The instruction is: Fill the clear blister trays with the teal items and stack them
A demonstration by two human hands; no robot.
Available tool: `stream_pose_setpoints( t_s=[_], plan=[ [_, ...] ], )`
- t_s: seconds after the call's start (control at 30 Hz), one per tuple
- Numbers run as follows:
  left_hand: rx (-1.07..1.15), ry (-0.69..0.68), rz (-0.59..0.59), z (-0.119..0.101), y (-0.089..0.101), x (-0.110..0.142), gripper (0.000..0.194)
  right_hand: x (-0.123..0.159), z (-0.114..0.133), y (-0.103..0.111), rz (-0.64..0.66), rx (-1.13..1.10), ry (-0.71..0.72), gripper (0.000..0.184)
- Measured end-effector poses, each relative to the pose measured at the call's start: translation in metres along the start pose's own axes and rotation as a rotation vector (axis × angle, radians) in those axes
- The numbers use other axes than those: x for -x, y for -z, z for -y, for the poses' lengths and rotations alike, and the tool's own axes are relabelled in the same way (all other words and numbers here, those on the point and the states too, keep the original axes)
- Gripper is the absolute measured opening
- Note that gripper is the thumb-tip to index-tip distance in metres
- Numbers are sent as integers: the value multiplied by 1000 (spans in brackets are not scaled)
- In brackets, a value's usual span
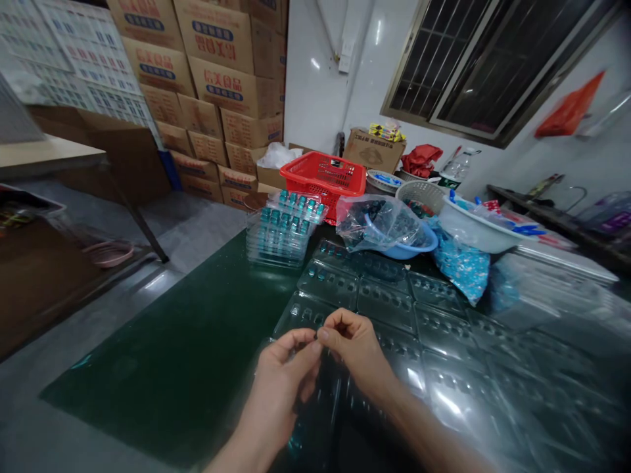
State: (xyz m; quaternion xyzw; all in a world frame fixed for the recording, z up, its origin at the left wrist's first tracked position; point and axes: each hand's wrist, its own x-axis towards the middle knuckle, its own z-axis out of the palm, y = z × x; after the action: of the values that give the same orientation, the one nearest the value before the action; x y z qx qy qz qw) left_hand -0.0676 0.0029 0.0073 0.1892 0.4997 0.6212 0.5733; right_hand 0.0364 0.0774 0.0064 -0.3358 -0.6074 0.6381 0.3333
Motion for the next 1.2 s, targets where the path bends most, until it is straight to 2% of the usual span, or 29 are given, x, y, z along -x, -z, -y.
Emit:
stream_pose_setpoints(
  t_s=[0.1, 0.17, 0.33, 0.4, 0.5, 0.57, 0.63, 0.7, 0.77, 0.87, 0.93, 1.07, 1.2],
  plan=[
    [14, 15, 118, -3, 1, -5, 9, -3, 0, 2, 79, -66, -27, 24],
    [3, 7, 152, -4, 2, -6, 8, -3, 0, 2, 132, -79, -60, 26],
    [-18, 25, 82, -6, 5, -11, 16, -1, -6, 3, 150, -46, -140, 29],
    [35, 51, 73, -8, 6, -18, 18, -1, -8, 4, 83, 9, -83, 25],
    [196, 136, 82, -13, 7, -30, 18, -3, -5, 5, -43, 173, 116, 13],
    [300, 236, 45, -15, 6, -36, 20, -5, -2, 6, -40, 277, 218, 15],
    [360, 319, -4, -16, 5, -41, 25, -8, 1, 7, -12, 323, 239, 8],
    [388, 352, -21, -16, 2, -43, 26, -13, 1, 10, -14, 297, 211, 5],
    [400, 358, -3, -15, -1, -46, 21, -19, 0, 14, 3, 205, 162, 10],
    [398, 349, 18, -14, -3, -51, 16, -28, -2, 18, 99, 64, 113, 16],
    [384, 338, 16, -15, -4, -55, 17, -30, -3, 19, 130, 51, 115, 14],
    [368, 286, 1, -18, -7, -66, 25, -37, -4, 22, 14, 292, 226, 11],
    [378, 211, -4, -26, -4, -75, 22, -68, -12, 41, -154, 751, 344, 17]
  ],
)
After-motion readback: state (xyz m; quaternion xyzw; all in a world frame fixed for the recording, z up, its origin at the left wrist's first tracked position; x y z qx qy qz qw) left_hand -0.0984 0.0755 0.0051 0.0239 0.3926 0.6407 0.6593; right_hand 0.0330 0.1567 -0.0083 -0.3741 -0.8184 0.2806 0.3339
